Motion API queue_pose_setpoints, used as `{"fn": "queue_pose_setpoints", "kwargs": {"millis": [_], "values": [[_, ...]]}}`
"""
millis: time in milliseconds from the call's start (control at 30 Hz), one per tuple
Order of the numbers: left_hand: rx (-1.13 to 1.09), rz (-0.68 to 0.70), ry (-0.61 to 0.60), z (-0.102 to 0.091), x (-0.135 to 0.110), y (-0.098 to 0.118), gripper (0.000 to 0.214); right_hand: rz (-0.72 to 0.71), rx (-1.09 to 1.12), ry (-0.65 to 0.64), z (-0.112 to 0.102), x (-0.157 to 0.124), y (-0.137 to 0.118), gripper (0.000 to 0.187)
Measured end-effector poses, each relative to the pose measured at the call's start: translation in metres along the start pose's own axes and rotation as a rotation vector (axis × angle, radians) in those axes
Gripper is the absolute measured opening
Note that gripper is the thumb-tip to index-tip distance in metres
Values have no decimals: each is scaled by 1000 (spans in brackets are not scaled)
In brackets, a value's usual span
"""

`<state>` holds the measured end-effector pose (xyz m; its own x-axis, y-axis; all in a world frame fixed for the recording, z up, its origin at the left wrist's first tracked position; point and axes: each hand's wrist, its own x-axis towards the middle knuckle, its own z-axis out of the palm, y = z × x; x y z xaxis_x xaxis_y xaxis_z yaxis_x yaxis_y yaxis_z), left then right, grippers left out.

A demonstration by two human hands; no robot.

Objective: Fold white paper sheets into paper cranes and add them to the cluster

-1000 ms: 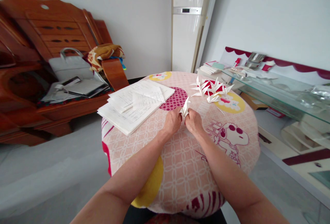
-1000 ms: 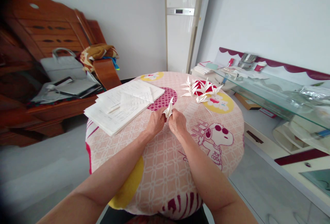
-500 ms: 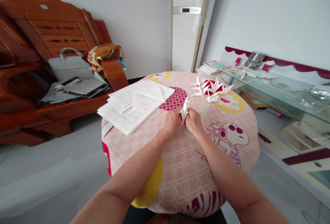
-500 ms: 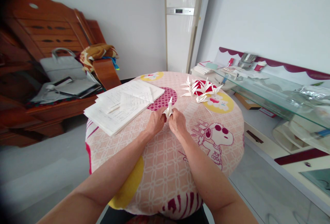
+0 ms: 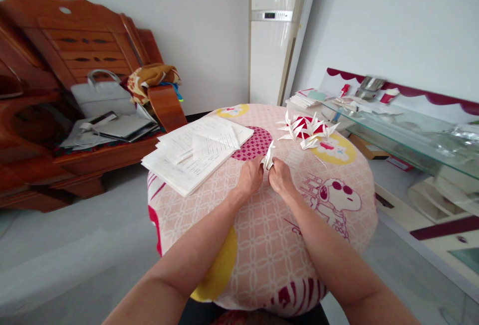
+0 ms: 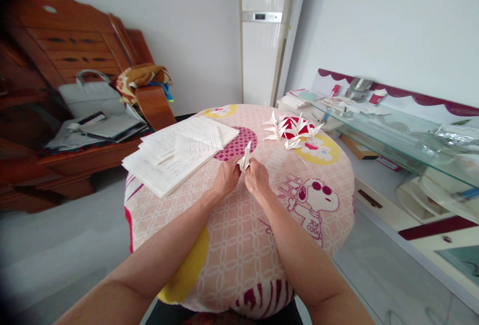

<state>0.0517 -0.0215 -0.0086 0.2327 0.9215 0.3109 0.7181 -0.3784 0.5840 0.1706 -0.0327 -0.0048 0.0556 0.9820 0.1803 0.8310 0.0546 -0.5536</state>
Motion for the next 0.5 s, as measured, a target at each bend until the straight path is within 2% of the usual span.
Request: {"fn": "queue_pose_setpoints", "kwargs": {"millis": [233, 500], "values": [[68, -41, -8, -1, 0, -1, 31, -18, 4, -19, 1, 0, 1, 27], [77, -27, -24, -2, 1, -3, 31, -33, -10, -27, -1, -1, -1, 27]]}}
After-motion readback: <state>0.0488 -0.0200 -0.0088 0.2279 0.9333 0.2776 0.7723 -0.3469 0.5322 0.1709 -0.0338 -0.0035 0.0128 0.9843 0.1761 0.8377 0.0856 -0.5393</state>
